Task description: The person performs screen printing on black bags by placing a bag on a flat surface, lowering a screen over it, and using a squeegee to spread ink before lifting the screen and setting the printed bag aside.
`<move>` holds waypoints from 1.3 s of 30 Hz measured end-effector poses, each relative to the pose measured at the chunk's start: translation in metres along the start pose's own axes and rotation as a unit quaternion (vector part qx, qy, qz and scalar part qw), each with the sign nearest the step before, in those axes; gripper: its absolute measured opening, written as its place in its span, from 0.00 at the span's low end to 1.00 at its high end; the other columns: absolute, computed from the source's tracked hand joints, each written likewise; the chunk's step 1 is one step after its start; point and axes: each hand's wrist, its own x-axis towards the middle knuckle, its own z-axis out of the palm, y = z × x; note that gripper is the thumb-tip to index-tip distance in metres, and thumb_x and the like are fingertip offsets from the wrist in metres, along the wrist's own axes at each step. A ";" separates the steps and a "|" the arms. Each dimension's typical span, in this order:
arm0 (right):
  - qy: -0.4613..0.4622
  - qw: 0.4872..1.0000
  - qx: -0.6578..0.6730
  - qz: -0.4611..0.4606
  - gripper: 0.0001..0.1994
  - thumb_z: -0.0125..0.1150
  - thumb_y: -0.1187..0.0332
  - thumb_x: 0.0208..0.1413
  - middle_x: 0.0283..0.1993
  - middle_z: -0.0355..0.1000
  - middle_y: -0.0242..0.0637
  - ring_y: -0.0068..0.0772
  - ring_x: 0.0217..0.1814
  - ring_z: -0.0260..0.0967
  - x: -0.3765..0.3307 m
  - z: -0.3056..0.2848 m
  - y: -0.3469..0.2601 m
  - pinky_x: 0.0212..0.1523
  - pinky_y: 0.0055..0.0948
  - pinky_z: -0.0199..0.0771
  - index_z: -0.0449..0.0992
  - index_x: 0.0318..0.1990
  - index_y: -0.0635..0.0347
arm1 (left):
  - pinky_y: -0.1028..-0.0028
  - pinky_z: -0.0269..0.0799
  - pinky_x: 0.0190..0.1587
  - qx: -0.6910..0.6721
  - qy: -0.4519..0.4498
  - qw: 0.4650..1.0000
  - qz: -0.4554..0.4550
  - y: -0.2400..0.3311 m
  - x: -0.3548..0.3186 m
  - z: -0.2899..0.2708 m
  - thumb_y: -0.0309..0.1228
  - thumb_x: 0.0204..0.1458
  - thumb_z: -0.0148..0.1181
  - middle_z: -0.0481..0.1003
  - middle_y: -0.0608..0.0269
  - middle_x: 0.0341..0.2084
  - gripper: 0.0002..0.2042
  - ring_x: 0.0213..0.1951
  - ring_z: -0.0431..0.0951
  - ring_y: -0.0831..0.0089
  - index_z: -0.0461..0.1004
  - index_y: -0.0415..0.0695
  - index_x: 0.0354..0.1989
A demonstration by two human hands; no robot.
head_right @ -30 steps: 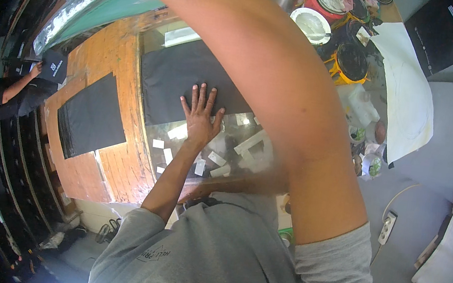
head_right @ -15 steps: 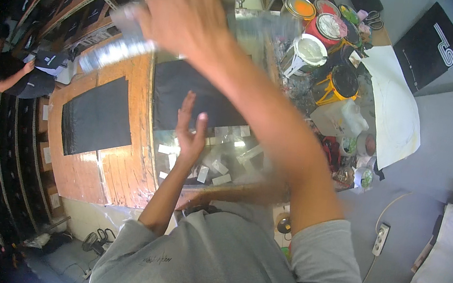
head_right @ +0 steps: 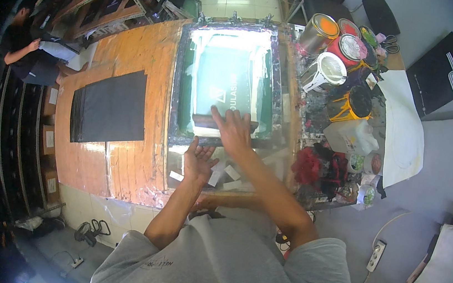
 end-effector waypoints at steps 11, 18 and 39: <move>0.070 0.997 -0.020 -0.005 0.32 0.56 0.80 0.55 0.37 0.64 0.34 0.38 0.46 0.66 0.078 0.036 0.040 0.63 0.65 0.52 0.69 0.68 0.45 | 0.40 0.33 0.75 0.017 -0.006 1.000 -0.015 0.001 -0.002 0.002 0.49 0.61 0.59 0.38 0.40 0.76 0.52 0.77 0.44 0.52 0.28 0.31 0.76; 0.102 0.993 -0.060 0.006 0.30 0.53 0.82 0.56 0.38 0.68 0.36 0.40 0.49 0.68 0.190 0.051 0.093 0.66 0.68 0.50 0.70 0.67 0.45 | 0.50 0.61 0.56 -0.012 0.059 0.998 -0.018 -0.001 -0.001 -0.002 0.46 0.56 0.69 0.68 0.65 0.42 0.19 0.53 0.69 0.64 0.71 0.51 0.47; -0.023 0.999 -0.042 0.002 0.32 0.60 0.81 0.51 0.44 0.73 0.38 0.42 0.53 0.69 0.240 0.039 0.115 0.51 0.49 0.59 0.72 0.65 0.42 | 0.54 0.67 0.56 0.025 -0.011 0.999 0.044 0.013 -0.020 0.000 0.37 0.59 0.68 0.75 0.66 0.41 0.19 0.45 0.78 0.67 0.69 0.47 0.53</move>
